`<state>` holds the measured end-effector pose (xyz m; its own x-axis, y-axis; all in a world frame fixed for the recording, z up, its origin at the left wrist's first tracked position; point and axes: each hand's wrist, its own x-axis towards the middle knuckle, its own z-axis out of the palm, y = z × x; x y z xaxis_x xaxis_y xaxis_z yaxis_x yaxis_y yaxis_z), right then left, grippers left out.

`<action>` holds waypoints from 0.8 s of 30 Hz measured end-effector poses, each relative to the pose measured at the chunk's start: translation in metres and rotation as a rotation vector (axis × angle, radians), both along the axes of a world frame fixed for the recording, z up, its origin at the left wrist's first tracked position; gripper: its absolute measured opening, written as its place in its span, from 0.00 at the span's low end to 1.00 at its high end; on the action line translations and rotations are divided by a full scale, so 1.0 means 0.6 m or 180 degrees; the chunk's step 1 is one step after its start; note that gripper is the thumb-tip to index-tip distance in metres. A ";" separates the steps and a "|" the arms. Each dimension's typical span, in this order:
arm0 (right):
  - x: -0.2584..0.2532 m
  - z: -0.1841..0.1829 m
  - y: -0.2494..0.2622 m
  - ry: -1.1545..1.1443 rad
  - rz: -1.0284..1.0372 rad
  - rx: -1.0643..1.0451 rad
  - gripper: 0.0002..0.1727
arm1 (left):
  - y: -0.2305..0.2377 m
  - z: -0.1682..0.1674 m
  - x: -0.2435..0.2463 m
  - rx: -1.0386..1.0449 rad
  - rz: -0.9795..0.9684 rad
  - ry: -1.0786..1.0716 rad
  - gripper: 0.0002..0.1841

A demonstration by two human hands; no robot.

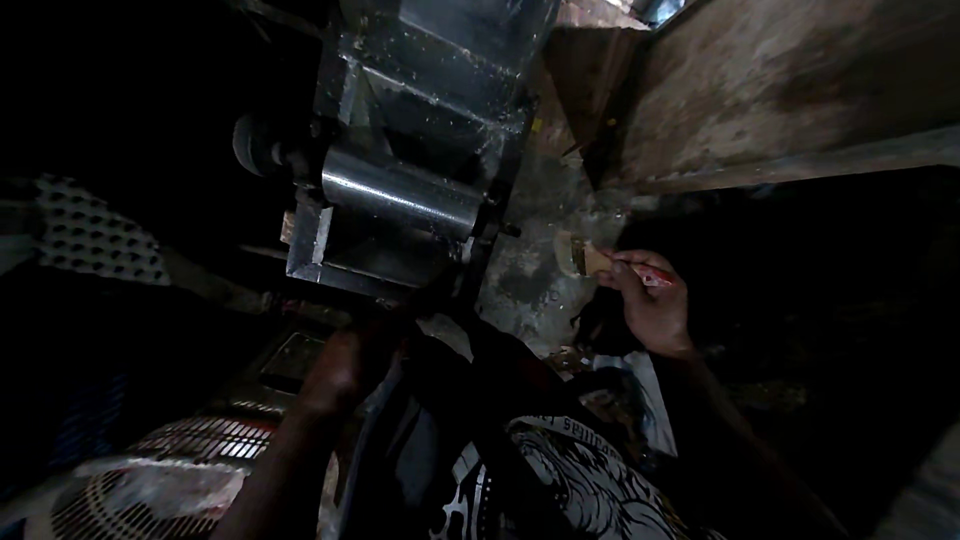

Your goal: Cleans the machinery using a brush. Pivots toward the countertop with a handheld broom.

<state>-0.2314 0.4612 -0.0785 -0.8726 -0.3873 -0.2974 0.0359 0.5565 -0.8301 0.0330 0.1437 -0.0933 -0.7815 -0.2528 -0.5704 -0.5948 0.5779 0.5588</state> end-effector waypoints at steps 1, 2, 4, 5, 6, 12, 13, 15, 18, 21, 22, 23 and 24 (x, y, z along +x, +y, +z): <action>0.000 -0.003 0.002 0.0004 0.0008 0.0054 0.12 | 0.004 0.003 -0.006 -0.0125 0.0195 -0.0221 0.19; 0.000 -0.005 0.002 0.0015 0.0026 0.0067 0.12 | 0.011 0.000 -0.019 -0.0226 0.0389 -0.0342 0.20; 0.003 -0.006 -0.001 0.0054 0.0042 0.0084 0.12 | 0.029 -0.013 -0.040 -0.0151 0.0429 -0.0222 0.21; 0.005 -0.004 -0.002 0.0064 0.0065 0.0082 0.12 | 0.037 -0.022 -0.038 0.0014 0.0252 -0.0008 0.23; 0.005 -0.001 -0.004 0.0058 0.0099 0.0089 0.12 | 0.040 -0.022 -0.032 0.0125 0.0126 0.0158 0.23; 0.010 -0.007 0.003 0.0024 0.0104 0.0239 0.13 | 0.021 -0.003 -0.029 -0.0319 0.0803 -0.0778 0.20; 0.010 -0.009 0.001 0.0025 0.0082 0.0258 0.12 | 0.028 -0.009 -0.043 -0.0284 0.0650 -0.0697 0.20; 0.014 -0.006 -0.002 0.0005 0.0058 0.0273 0.12 | 0.051 -0.024 -0.048 -0.0119 0.0184 -0.0372 0.23; 0.016 -0.007 -0.002 0.0048 0.0114 0.0297 0.12 | 0.045 -0.038 -0.041 0.0007 0.0081 -0.0109 0.24; 0.019 -0.018 -0.009 0.0087 0.0269 0.0466 0.13 | 0.036 -0.056 -0.086 -0.0120 0.0092 -0.0554 0.26; 0.021 -0.017 -0.016 0.0083 0.0286 0.0476 0.13 | 0.038 -0.060 -0.102 -0.0127 0.0117 -0.0696 0.28; 0.022 -0.014 -0.023 0.0102 0.0312 0.0460 0.13 | 0.040 -0.062 -0.107 -0.0121 0.0112 -0.0750 0.29; 0.024 -0.011 -0.029 0.0134 0.0359 0.0433 0.12 | 0.041 -0.058 -0.101 -0.0126 0.0057 -0.0809 0.29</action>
